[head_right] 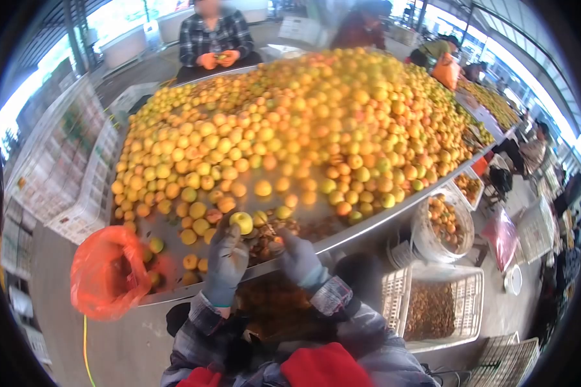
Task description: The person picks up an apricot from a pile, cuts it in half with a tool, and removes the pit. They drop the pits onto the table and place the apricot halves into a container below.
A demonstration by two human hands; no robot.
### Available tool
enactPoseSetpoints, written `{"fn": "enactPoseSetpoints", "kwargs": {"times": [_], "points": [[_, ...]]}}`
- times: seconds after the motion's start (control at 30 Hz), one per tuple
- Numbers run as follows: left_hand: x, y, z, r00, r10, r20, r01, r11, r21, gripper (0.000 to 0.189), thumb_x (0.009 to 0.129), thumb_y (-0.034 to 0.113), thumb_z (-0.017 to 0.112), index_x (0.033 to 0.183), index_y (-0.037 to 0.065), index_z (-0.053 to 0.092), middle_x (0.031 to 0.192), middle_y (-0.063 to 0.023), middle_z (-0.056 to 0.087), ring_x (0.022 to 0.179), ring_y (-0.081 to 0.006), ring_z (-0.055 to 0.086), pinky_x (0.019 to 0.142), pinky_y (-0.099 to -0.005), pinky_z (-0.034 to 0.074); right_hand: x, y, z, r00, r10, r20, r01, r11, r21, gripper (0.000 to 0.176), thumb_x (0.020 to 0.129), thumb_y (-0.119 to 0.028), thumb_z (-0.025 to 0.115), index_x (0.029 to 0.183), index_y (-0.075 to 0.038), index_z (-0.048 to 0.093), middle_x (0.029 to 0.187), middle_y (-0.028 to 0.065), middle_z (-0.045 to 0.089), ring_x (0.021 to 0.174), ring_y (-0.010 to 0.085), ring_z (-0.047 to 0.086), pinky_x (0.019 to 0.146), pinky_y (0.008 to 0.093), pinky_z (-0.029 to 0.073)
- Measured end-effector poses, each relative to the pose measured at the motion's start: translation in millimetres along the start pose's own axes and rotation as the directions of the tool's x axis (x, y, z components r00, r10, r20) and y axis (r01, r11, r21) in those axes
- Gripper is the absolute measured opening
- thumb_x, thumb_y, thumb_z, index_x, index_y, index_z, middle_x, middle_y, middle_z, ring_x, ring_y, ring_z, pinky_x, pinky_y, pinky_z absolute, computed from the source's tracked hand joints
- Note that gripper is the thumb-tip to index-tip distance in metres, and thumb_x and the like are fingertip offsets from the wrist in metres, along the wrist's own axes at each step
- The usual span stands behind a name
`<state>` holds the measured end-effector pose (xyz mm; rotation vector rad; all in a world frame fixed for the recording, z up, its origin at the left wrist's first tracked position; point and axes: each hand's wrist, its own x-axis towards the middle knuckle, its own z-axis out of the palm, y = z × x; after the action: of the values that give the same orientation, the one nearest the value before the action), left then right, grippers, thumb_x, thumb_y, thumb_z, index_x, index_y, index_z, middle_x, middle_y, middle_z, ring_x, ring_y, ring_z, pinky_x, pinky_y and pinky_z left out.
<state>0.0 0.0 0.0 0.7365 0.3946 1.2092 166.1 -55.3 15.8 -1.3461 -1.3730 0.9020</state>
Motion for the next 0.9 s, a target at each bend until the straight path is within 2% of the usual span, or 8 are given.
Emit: {"fn": "enactPoseSetpoints", "kwargs": {"times": [0.07,0.1,0.23,0.37,0.77,0.83,0.87,0.9], "points": [[-1,23,7,0.999,0.007,-0.034,-0.007,1.000,0.014,0.035,0.095,0.018,0.049,0.126,0.003,0.046,0.116,-0.0105,0.057,0.108,-0.0228,0.056,0.098,-0.0421,0.043,-1,0,16,0.999,-0.034,-0.015,0.033,0.999,-0.027,0.044,0.093,-0.034,0.054,0.113,0.005,0.055,0.074,0.0176,0.063,0.075,0.0239,0.066,0.066,0.0338,0.050],[1,-18,50,0.998,0.003,-0.060,-0.009,0.995,-0.096,0.035,0.095,0.018,0.049,0.126,0.003,0.046,0.116,-0.0105,0.057,0.108,-0.0228,0.056,0.098,-0.0421,0.043,-10,-1,-44,1.000,0.004,0.018,-0.001,0.992,-0.128,0.044,0.093,-0.034,0.054,0.113,0.005,0.055,0.074,0.0176,0.063,0.075,0.0239,0.066,0.066,0.0338,0.050],[4,-1,46,0.995,0.026,0.096,-0.002,0.970,-0.242,0.035,0.096,0.020,0.047,0.124,0.000,0.047,0.116,-0.0107,0.056,0.107,-0.0233,0.054,0.098,-0.0392,0.041,-7,-17,-26,0.995,-0.039,0.094,0.027,0.992,0.123,0.044,0.094,-0.036,0.051,0.108,0.005,0.055,0.071,0.0085,0.059,0.066,0.0131,0.055,0.059,0.0294,0.045],[7,6,53,0.976,0.074,0.205,-0.041,0.987,-0.158,0.043,0.094,0.025,0.053,0.127,-0.001,0.045,0.119,-0.0105,0.055,0.112,-0.0207,0.053,0.097,-0.0366,0.041,-9,-29,-31,0.985,-0.022,0.170,-0.005,0.987,0.160,0.047,0.094,-0.037,0.051,0.115,0.006,0.053,0.072,0.0087,0.058,0.068,0.0138,0.056,0.064,0.0283,0.045],[2,2,45,0.987,0.049,0.150,-0.022,0.984,-0.177,0.044,0.088,0.016,0.061,0.126,-0.003,0.047,0.120,-0.0125,0.056,0.113,-0.0216,0.052,0.098,-0.0347,0.040,-11,-40,-17,0.989,-0.020,0.146,0.035,0.994,-0.104,0.035,0.094,-0.021,0.051,0.115,0.007,0.052,0.078,0.0151,0.063,0.071,0.0200,0.063,0.064,0.0307,0.048],[2,1,41,0.988,0.067,0.141,-0.038,0.979,-0.200,0.044,0.088,0.015,0.061,0.125,-0.004,0.048,0.118,-0.0131,0.057,0.112,-0.0216,0.053,0.097,-0.0346,0.041,-10,-35,-13,0.984,-0.143,0.104,0.150,0.987,-0.062,0.039,0.095,-0.032,0.051,0.107,0.005,0.055,0.066,0.0027,0.058,0.057,0.0068,0.054,0.053,0.0225,0.043],[1,2,39,0.985,0.049,0.164,-0.015,0.979,-0.205,0.041,0.087,0.013,0.062,0.123,-0.005,0.049,0.116,-0.0135,0.058,0.110,-0.0217,0.054,0.097,-0.0348,0.041,-9,-36,-13,0.984,-0.142,0.105,0.149,0.987,-0.062,0.039,0.095,-0.032,0.051,0.107,0.005,0.055,0.066,0.0027,0.058,0.057,0.0068,0.054,0.053,0.0225,0.043],[1,3,36,0.981,0.033,0.190,0.008,0.977,-0.212,0.039,0.086,0.010,0.062,0.121,-0.005,0.050,0.115,-0.0139,0.058,0.108,-0.0218,0.055,0.096,-0.0350,0.041,-7,-39,-15,0.981,-0.113,0.157,0.137,0.979,-0.150,0.035,0.093,-0.027,0.052,0.107,0.004,0.055,0.069,0.0131,0.059,0.063,0.0210,0.059,0.056,0.0305,0.045]]}}
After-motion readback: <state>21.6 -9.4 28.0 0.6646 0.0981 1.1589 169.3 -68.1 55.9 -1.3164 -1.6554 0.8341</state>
